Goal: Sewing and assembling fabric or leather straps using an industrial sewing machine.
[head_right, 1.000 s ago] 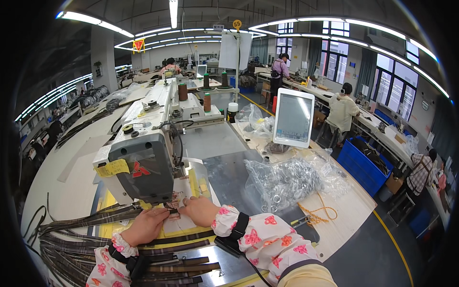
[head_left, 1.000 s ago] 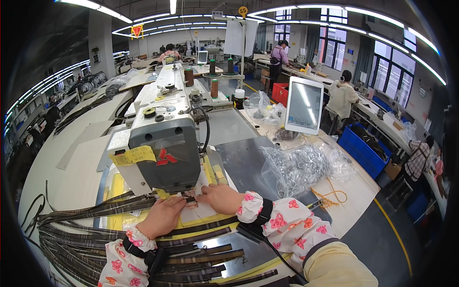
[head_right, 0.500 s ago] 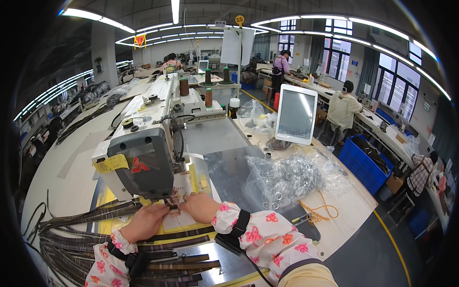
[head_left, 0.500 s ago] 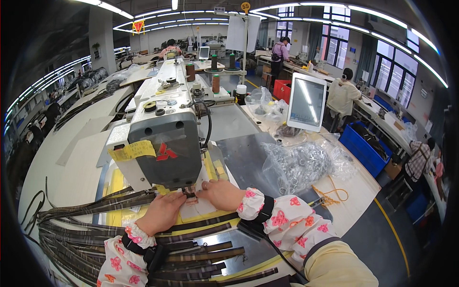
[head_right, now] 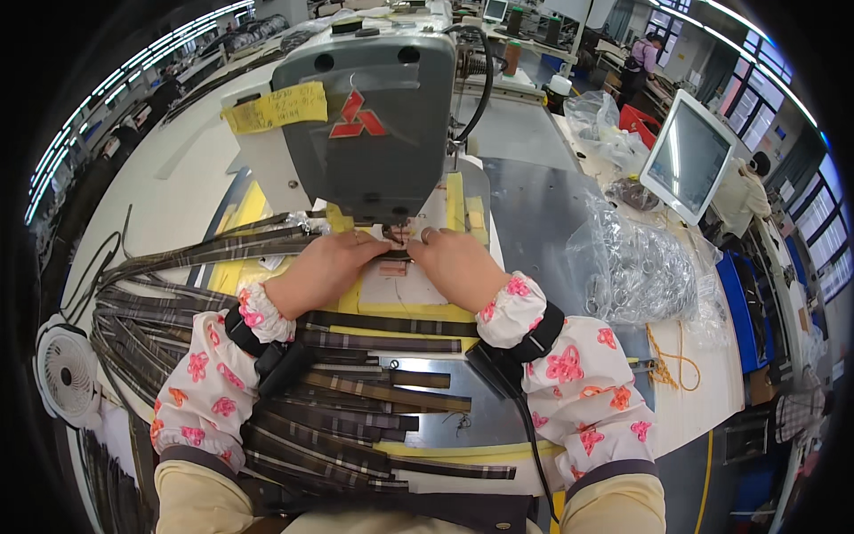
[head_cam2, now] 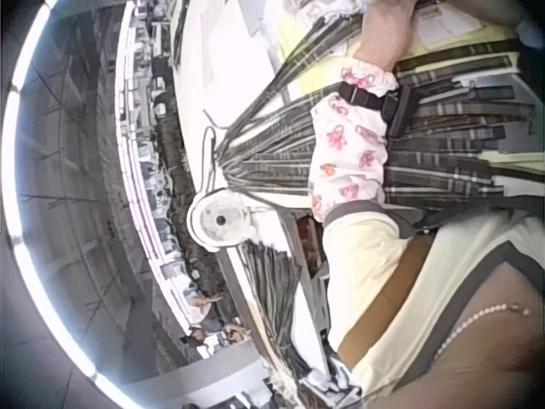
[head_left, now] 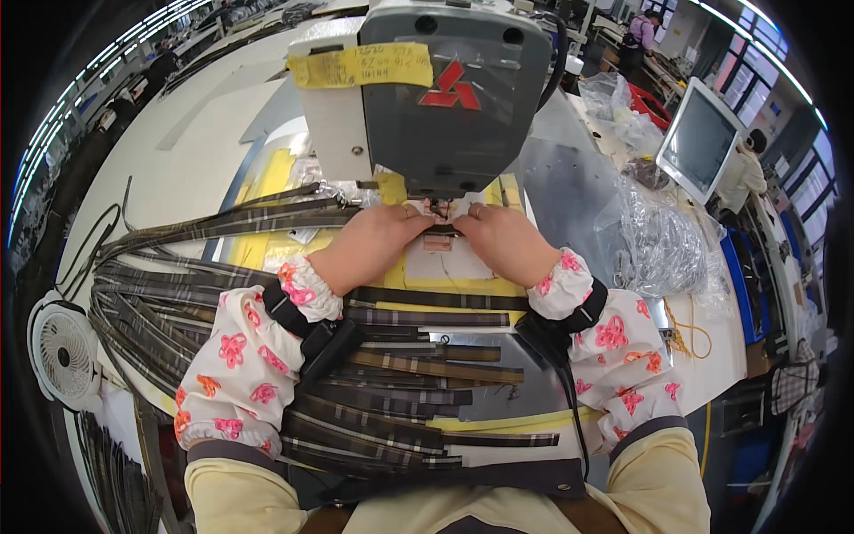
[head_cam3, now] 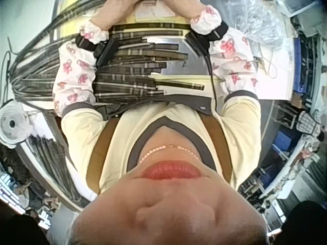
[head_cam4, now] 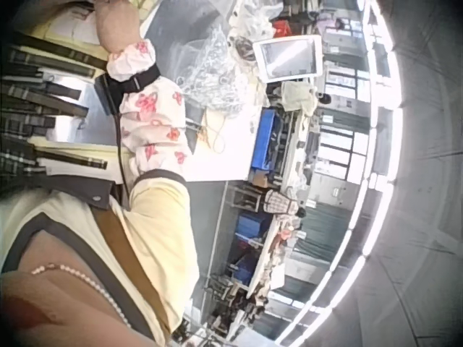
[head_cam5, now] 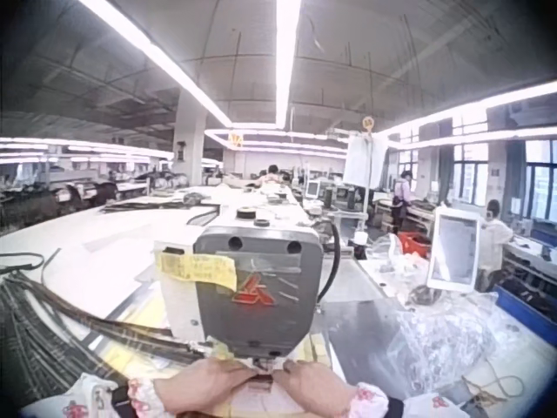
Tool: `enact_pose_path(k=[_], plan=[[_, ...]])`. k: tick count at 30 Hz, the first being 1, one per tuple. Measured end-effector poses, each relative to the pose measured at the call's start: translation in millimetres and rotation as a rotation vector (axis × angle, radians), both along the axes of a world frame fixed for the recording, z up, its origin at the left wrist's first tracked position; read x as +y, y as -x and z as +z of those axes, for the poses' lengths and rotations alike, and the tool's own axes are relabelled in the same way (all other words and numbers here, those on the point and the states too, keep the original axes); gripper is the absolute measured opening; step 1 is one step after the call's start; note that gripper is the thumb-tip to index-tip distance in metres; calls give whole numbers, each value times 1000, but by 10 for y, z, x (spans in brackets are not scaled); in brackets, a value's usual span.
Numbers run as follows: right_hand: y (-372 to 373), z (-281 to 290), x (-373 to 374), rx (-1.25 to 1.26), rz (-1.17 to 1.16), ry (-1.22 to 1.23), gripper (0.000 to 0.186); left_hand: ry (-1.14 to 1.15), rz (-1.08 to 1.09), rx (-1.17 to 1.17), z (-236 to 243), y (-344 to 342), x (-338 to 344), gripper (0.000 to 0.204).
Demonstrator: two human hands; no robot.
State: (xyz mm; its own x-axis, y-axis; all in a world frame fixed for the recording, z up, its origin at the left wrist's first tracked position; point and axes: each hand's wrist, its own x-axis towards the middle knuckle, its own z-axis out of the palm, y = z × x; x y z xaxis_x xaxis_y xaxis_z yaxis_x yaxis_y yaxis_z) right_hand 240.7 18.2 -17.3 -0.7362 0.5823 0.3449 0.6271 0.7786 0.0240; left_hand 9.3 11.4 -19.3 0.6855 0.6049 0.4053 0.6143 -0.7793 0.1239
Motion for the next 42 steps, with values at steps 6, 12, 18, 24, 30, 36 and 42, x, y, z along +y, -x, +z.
enact_pose_path(k=[6, 12, 18, 24, 30, 36, 42], plan=[[-3, -2, -4, 265, 9, 225, 19, 73, -71, -183, -53, -6, -58, 40], [120, 291, -468, 234, 271, 386, 13, 498, -289, -174, 246, 60, -246, 34], [1, 233, -136, 310, 202, 292, 12, 271, -132, -151, 171, 82, -117, 29], [-53, 37, 67, 249, 79, 184, 8, 71, -115, -136, 41, 67, -28, 28], [-18, 44, -3, 190, 42, 103, 7, 31, -105, -186, -12, 48, -23, 25], [-59, -1, 36, 193, 59, 166, 11, 117, -93, -135, -36, 54, -29, 27], [-70, 129, 39, 143, 55, 218, 14, -17, 33, 139, 143, -20, -142, 42]])
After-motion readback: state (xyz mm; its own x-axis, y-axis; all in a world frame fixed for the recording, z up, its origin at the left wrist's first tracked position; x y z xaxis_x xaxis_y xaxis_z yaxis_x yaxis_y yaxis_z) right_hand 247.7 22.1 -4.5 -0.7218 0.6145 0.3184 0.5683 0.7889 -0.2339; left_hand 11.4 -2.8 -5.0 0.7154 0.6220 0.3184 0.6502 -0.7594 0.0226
